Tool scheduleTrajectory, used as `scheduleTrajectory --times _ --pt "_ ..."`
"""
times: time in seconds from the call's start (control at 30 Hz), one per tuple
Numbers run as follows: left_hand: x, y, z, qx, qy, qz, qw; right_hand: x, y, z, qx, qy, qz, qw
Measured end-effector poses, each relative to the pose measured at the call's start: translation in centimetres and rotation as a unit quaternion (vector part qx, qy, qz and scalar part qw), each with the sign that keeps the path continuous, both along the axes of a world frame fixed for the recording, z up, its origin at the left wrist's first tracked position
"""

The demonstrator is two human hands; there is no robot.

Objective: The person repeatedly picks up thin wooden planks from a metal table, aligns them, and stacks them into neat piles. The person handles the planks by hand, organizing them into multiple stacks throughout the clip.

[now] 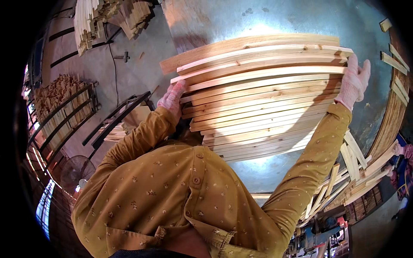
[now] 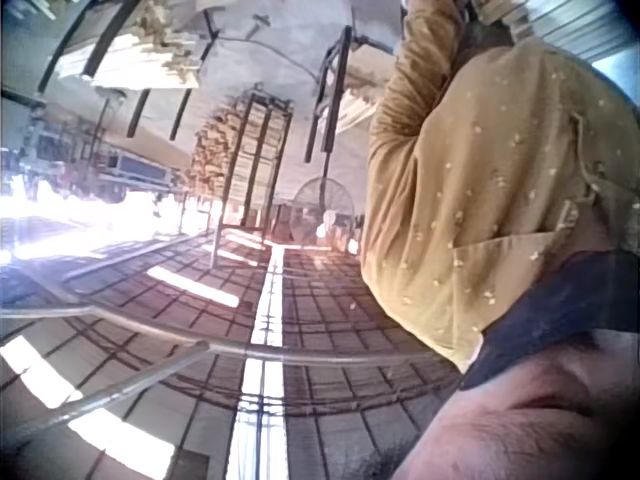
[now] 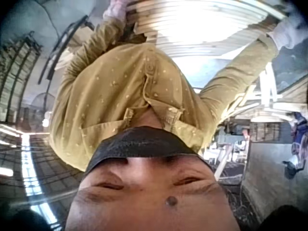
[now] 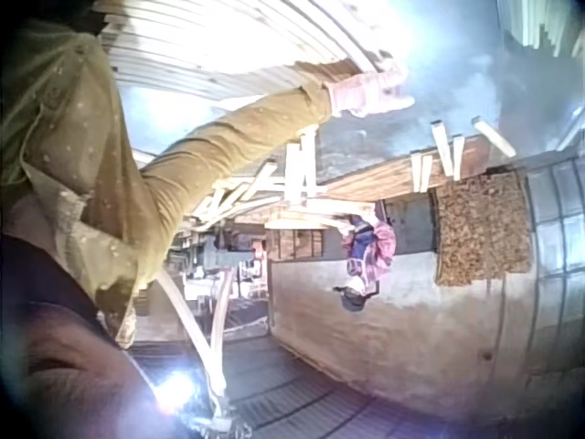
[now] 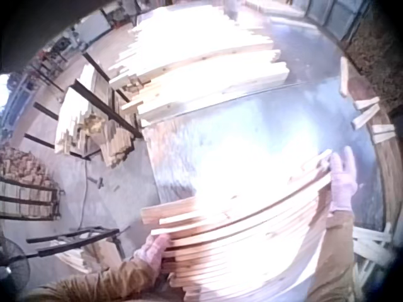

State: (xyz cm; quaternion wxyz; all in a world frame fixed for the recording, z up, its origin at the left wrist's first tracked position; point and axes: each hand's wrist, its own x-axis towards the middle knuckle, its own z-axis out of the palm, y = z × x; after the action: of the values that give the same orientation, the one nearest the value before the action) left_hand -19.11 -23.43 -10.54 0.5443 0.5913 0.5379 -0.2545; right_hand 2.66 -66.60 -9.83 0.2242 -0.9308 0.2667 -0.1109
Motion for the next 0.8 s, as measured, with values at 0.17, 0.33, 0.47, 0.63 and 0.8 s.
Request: scheduleTrajectory --times 0.17,0.33,0.47,0.63,0.8 --pt "-5.6 3.2 1.0 0.342 -0.327 -0.406 0.782 -0.3 -1.8 1.6 0.561 -0.208 -0.073 0.798" --pt "3.1 12.3 10.1 -0.336 -0.251 -0.125 0.899 3.0 -2.4 2.4 0.503 -0.087 -0.140 0.848" --pt "8.3 14.7 15.2 -0.344 -0.282 -0.283 0.850 5.1 2.7 5.4 0.505 -0.105 -0.159 0.842" --pt "11.7 8.3 17.7 -0.053 -0.202 -0.695 0.688 4.8 10.8 10.5 0.475 -0.254 -0.028 0.842" --pt "12.3 21.0 10.7 0.027 -0.478 -0.414 0.774 5.9 19.0 14.2 0.297 -0.324 0.023 0.898"
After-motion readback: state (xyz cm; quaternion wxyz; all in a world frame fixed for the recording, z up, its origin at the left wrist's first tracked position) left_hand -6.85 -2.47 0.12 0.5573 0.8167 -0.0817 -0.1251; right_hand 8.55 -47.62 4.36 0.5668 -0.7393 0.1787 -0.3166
